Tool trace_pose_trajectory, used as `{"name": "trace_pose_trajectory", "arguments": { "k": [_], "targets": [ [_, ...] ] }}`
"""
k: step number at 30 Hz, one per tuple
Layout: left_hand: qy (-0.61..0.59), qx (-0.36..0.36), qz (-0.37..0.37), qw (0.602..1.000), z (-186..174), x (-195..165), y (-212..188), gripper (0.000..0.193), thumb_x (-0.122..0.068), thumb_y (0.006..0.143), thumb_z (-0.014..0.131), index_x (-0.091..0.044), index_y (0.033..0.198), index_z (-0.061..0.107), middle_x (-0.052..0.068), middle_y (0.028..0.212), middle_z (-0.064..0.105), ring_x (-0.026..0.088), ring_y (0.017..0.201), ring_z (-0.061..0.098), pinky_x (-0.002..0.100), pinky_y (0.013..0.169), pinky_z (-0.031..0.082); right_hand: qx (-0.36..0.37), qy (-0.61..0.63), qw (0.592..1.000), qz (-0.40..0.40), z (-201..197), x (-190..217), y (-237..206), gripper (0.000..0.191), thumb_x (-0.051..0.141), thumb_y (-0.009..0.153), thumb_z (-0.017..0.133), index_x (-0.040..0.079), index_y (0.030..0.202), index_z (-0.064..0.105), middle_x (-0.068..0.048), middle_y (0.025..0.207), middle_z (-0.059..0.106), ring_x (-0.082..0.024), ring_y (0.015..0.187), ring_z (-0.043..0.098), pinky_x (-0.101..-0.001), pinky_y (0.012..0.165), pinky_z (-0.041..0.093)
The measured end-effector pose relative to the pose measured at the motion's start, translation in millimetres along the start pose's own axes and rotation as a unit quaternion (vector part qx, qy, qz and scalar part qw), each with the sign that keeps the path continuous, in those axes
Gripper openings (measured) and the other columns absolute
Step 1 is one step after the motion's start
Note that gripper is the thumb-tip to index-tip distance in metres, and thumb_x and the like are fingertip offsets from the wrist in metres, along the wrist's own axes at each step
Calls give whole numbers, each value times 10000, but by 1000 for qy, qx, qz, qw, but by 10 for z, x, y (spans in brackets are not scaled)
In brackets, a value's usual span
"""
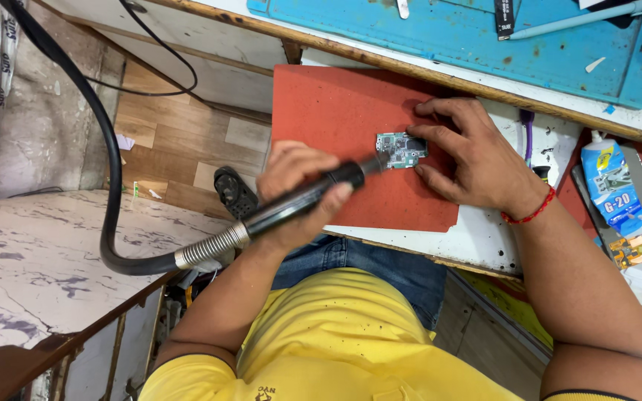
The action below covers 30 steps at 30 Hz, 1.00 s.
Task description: The person cleans a small circuit board with a toothbrush, then uses a hot air gun to heat the board while holding it steady. The person continues to clean the board with the toothbrush after heating.
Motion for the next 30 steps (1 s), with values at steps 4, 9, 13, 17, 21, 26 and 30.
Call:
{"name": "trace_pose_trajectory", "arguments": {
  "k": [4,9,13,17,21,26,30],
  "targets": [
    [-18,27,11,999,58,17,-6,424,-474,968,735,-58,1042,705,87,976,734,215,982,671,367,934,569,10,-8,1000,-20,12,18,-6,563,145,696,785,48,1238,670,-187,1390,534,-387,1267,520,-498,1074,463],
    [-4,-9,-12,1000,3,53,-5,416,-481,948,732,-70,1012,708,50,913,733,183,910,691,359,915,566,-12,14,1000,11,14,-30,-27,488,133,823,778,36,1288,664,-195,1414,536,-374,1293,539,-448,1070,501],
    [-7,14,40,999,19,-85,-6,389,-425,959,757,-48,1043,706,79,933,736,209,922,710,383,953,542,-20,14,1000,18,8,-42,-38,470,150,833,789,28,1270,668,-198,1402,545,-373,1280,552,-439,1047,516],
    [-4,-7,-1,1000,-27,-69,42,369,-400,951,759,-45,1038,705,86,930,722,231,939,685,354,911,553,-22,15,1000,14,-1,-35,-37,464,146,833,792,26,1264,668,-196,1395,548,-372,1275,555,-440,1048,515],
    [-10,-13,-23,1000,-82,-89,34,359,-381,959,753,-36,1046,700,98,944,716,239,956,671,342,857,550,-20,17,1000,8,-5,-26,-34,454,138,833,787,23,1256,668,-196,1392,549,-372,1273,557,-440,1046,516],
    [-9,-7,12,1000,-63,-113,14,368,-390,961,752,-38,1051,695,94,949,705,239,951,662,352,877,542,-20,19,1000,7,-11,-24,-30,452,118,824,772,18,1253,669,-194,1393,551,-371,1272,557,-442,1051,516],
    [2,-32,14,999,-22,-15,44,353,-409,965,724,-61,1021,696,66,938,717,200,921,678,349,867,535,-20,16,1000,8,-4,-20,-30,439,118,836,774,21,1253,672,-190,1390,551,-368,1273,556,-442,1053,516]
  ]
}}
Point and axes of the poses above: each hand's wrist, its own y-axis towards the middle knuckle, its own z-axis out of the palm, x = y × z, the point moved 8 cm from there along y, towards the middle knuckle
